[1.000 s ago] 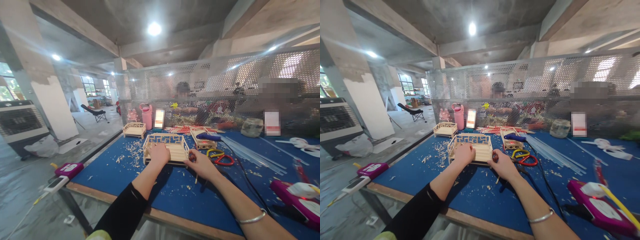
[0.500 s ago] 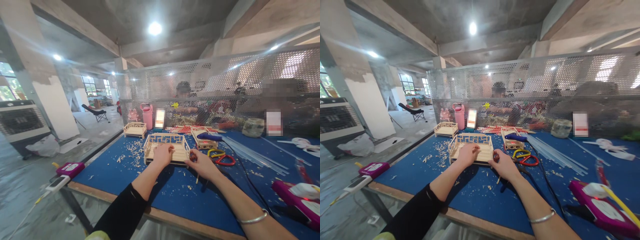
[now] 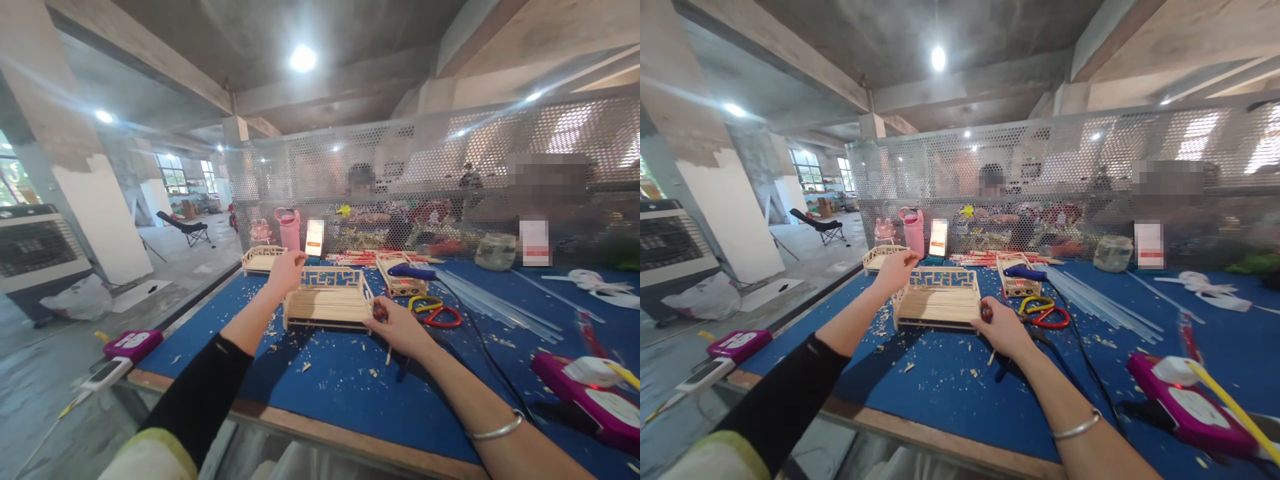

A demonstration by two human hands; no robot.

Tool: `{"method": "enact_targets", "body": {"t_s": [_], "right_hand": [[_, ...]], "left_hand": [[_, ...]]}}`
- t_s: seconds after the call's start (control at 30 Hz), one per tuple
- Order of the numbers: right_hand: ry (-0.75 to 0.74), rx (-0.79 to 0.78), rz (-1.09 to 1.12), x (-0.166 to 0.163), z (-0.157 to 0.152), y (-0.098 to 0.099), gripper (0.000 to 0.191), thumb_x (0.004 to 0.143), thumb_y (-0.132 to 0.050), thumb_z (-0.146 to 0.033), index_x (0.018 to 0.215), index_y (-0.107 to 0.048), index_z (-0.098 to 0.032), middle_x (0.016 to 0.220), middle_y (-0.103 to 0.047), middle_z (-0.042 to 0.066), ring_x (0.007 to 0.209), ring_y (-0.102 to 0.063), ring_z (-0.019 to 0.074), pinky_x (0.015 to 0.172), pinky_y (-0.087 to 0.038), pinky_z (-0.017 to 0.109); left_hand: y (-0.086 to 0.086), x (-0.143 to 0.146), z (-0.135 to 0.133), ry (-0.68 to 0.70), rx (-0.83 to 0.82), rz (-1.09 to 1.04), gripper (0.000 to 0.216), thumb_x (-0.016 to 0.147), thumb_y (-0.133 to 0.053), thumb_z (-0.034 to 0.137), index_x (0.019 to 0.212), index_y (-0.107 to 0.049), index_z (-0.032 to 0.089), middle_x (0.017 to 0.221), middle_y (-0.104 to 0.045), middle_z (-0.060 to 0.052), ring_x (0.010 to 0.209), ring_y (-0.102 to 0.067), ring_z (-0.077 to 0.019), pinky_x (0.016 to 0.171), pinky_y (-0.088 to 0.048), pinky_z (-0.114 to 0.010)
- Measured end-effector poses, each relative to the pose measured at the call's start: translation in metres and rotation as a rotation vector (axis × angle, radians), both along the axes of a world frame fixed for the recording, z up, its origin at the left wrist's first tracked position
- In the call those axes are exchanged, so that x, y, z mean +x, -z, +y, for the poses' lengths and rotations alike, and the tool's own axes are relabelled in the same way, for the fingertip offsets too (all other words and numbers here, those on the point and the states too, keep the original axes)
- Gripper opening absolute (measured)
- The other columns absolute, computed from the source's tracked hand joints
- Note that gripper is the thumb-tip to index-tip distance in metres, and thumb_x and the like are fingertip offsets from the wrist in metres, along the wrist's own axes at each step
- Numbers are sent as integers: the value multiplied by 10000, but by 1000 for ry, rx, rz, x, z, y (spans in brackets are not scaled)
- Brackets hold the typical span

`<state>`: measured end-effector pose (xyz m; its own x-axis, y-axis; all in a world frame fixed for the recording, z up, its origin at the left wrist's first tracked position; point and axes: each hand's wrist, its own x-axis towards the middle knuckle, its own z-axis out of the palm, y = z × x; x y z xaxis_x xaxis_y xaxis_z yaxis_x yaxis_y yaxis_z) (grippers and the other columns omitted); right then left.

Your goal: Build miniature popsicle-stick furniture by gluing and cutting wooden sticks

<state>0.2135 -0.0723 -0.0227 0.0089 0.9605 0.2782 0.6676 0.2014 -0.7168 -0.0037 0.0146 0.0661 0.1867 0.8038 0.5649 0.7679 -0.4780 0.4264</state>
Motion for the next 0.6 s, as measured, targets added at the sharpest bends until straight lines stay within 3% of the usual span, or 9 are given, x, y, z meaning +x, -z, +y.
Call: {"method": "enact_targets", "body": {"t_s": [0.1, 0.2, 0.47, 0.6], "right_hand": [[-3, 5, 10, 0, -1, -1, 203, 668, -538, -308, 831, -487, -198, 660, -552, -21, 586, -501, 134, 597, -388, 262], [-9, 18, 14, 0, -1, -1, 194, 670, -536, -314, 820, -483, -202, 665, -548, -22, 589, -496, 134, 597, -387, 263], [-19, 23, 28, 0, 1, 1, 204, 680, -532, -296, 854, -485, -201, 681, -547, -20, 586, -488, 132, 591, -385, 262], [-15, 28, 18, 0, 2, 0, 214, 677, -544, -286, 861, -476, -203, 667, -536, -26, 583, -489, 131, 594, -386, 259]], "left_hand": [[-6, 0, 16, 48, -52, 300, 271, 783, -513, 190, 1023, -637, 166, 1024, -663, -74, 941, -587, -202, 811, -421, -275], [-11, 12, 23, 116, -113, 459, 329, 773, -544, 267, 1084, -614, 186, 1084, -643, -67, 972, -579, -201, 797, -417, -252], [-20, 52, 42, 207, -167, 588, 240, 681, -627, 291, 875, -713, 179, 806, -701, -42, 722, -607, -158, 619, -403, -207], [-19, 58, 50, 207, -181, 621, 200, 667, -619, 254, 823, -727, 191, 748, -699, -32, 680, -599, -141, 616, -397, -200]]}}
